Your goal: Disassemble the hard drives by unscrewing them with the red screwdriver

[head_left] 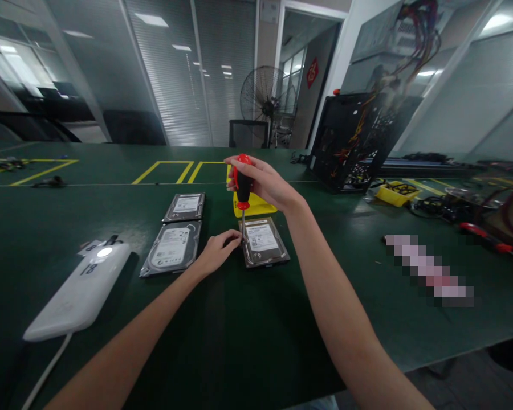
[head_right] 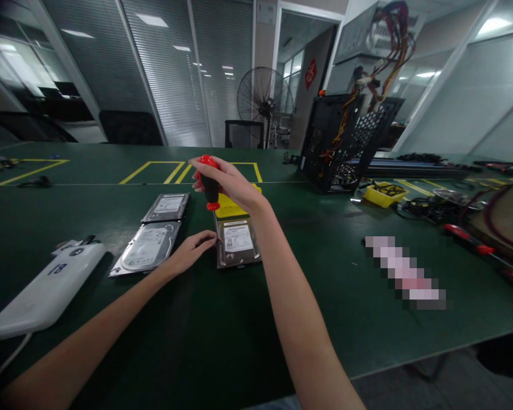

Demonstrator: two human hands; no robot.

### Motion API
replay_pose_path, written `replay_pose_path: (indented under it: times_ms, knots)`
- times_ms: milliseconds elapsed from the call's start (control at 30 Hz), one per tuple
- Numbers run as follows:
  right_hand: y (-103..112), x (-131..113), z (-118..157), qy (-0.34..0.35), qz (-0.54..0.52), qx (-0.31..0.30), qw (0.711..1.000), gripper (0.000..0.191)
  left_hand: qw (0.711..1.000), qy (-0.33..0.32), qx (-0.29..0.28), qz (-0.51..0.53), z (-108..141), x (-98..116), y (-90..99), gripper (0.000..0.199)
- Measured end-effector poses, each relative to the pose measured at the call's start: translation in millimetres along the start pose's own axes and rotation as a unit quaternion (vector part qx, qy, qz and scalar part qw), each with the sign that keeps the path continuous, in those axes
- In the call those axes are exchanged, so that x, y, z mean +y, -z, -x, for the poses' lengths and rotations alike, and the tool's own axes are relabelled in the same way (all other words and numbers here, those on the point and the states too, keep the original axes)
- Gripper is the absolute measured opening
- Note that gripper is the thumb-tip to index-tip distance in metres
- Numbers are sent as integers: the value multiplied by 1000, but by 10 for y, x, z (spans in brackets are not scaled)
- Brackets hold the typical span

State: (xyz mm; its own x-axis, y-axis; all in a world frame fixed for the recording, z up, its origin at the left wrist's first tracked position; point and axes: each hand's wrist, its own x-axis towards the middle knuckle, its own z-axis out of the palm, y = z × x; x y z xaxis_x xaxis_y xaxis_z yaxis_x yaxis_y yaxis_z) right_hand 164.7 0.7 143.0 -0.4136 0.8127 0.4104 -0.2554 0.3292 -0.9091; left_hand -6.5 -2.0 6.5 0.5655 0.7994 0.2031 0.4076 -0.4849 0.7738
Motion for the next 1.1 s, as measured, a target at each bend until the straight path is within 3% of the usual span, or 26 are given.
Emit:
replay_pose_path:
  times_ms: [133, 333, 433, 800, 1100]
  knots:
    - [-42, 36, -7, 13, 11, 37, 999, 41, 999, -1, -36, -25, 34, 79, 32, 35]
    - [-70, 49, -9, 11, 29, 50, 998, 49, 993, -2, -48, -110, 73, 98, 7, 101]
    - [-67, 45, -10, 8, 23, 47, 999, 45, 992, -13, -47, -114, 78, 69, -11, 116]
    - [-77, 15, -29, 12, 3, -33, 999, 33, 992, -11, -50, -114, 96, 110, 2, 125]
    - [-85, 57, -28, 19, 28, 54, 998, 40, 991, -24, -53, -120, 97, 75, 2, 126]
